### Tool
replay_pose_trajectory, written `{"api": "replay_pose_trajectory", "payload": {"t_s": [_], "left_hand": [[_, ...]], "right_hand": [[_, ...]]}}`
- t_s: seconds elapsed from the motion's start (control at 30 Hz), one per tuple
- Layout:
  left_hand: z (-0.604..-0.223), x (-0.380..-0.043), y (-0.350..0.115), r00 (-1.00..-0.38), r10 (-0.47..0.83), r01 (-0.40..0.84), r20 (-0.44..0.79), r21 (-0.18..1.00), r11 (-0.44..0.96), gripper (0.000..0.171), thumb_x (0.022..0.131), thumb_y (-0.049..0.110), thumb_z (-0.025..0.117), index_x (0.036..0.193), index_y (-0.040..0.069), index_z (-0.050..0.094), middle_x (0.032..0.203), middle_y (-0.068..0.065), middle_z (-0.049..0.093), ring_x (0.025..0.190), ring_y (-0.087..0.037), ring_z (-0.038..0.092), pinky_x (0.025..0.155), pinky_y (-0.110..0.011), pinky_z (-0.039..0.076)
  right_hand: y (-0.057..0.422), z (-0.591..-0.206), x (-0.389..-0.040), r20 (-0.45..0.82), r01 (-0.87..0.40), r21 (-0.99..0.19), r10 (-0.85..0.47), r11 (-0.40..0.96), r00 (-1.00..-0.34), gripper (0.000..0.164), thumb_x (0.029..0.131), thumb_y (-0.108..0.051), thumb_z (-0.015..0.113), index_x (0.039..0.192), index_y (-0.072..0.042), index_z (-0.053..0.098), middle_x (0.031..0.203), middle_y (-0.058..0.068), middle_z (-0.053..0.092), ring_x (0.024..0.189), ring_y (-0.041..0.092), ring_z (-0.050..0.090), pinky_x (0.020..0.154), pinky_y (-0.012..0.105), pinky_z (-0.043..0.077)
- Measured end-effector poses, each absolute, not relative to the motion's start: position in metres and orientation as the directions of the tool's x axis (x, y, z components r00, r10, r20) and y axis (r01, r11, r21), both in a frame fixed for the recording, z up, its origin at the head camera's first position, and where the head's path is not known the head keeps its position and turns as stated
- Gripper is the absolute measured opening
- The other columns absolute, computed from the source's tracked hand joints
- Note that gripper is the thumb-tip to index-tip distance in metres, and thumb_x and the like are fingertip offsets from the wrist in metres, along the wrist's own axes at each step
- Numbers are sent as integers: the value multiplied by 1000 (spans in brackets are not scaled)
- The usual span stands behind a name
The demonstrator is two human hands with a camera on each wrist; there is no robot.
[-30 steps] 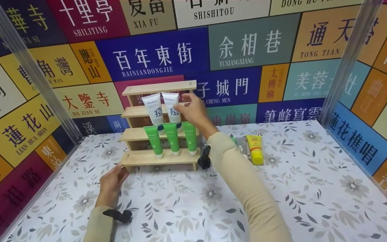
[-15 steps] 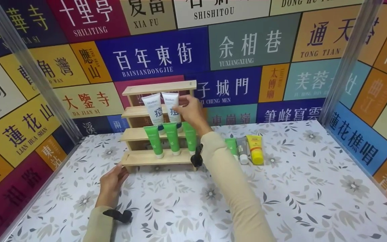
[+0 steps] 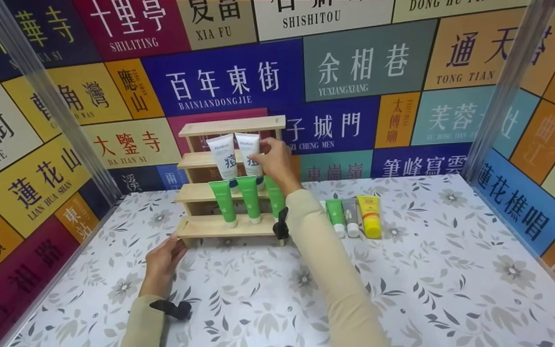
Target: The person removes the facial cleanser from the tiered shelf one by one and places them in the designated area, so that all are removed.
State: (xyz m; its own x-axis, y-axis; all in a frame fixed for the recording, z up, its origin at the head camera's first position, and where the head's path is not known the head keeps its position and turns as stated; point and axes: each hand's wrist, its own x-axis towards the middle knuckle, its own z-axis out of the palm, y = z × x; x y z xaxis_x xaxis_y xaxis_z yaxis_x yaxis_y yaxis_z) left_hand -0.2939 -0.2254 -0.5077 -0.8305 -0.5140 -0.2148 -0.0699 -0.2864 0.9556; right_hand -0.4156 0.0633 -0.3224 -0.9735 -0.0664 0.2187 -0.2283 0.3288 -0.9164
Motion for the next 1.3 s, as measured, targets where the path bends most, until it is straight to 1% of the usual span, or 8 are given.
{"api": "replay_pose_trajectory", "payload": {"t_s": [0.27,0.4,0.5,0.67,0.8,1.03,1.17,1.3], "left_hand": [[-508,-295,-225,-829,-517,-64,-213,955,-291,43,101,23,62,136,-2,59,131,-26,63,121,-33,64,101,-36,55],[-508,-296,-225,-826,-530,-42,-193,958,-283,43,100,22,64,133,-4,60,126,-26,67,111,-28,69,96,-34,58],[-509,-296,-224,-823,-542,-18,-170,961,-275,42,99,21,65,131,-6,60,120,-26,69,101,-23,72,91,-33,60],[-508,-295,-225,-822,-547,-8,-161,963,-270,38,99,18,64,130,-4,62,112,-22,74,93,-17,73,88,-31,61],[-509,-295,-226,-823,-542,-13,-169,960,-280,36,99,17,64,130,-2,63,111,-20,74,93,-18,73,86,-30,61],[-509,-295,-225,-823,-538,-41,-184,963,-266,40,99,21,65,132,0,61,117,-21,72,99,-19,72,91,-30,60],[-508,-294,-225,-820,-541,-48,-189,964,-263,40,99,23,65,131,0,62,118,-22,71,100,-21,72,93,-33,59],[-507,-294,-225,-819,-542,-49,-187,965,-259,41,99,24,65,131,-1,62,119,-23,70,101,-22,72,93,-32,59]], "right_hand": [[68,-323,-414,280,-292,-895,-83,337,-956,38,88,-14,77,123,-4,67,120,16,69,112,27,64,97,39,55],[79,-322,-414,344,-352,-891,-78,288,-936,37,90,-12,75,124,-1,66,121,19,69,112,29,64,100,41,53],[91,-322,-416,386,-390,-887,-66,247,-920,38,91,-11,74,125,1,64,120,21,67,108,26,64,98,37,53],[112,-324,-421,416,-412,-881,-37,232,-909,39,92,-12,71,128,2,61,121,19,64,104,18,60,88,24,50],[130,-329,-423,413,-400,-879,-7,261,-911,39,93,-12,70,128,2,59,119,16,62,99,14,57,81,20,50],[166,-341,-421,395,-374,-889,31,266,-918,41,95,-15,68,131,2,56,117,10,60,92,8,55,77,20,53],[188,-349,-419,379,-350,-890,50,292,-924,42,97,-19,66,133,1,55,119,11,58,96,10,53,77,20,52],[210,-358,-417,316,-278,-903,67,329,-946,46,99,-27,63,137,-5,51,128,11,55,104,14,54,80,24,52]]}}
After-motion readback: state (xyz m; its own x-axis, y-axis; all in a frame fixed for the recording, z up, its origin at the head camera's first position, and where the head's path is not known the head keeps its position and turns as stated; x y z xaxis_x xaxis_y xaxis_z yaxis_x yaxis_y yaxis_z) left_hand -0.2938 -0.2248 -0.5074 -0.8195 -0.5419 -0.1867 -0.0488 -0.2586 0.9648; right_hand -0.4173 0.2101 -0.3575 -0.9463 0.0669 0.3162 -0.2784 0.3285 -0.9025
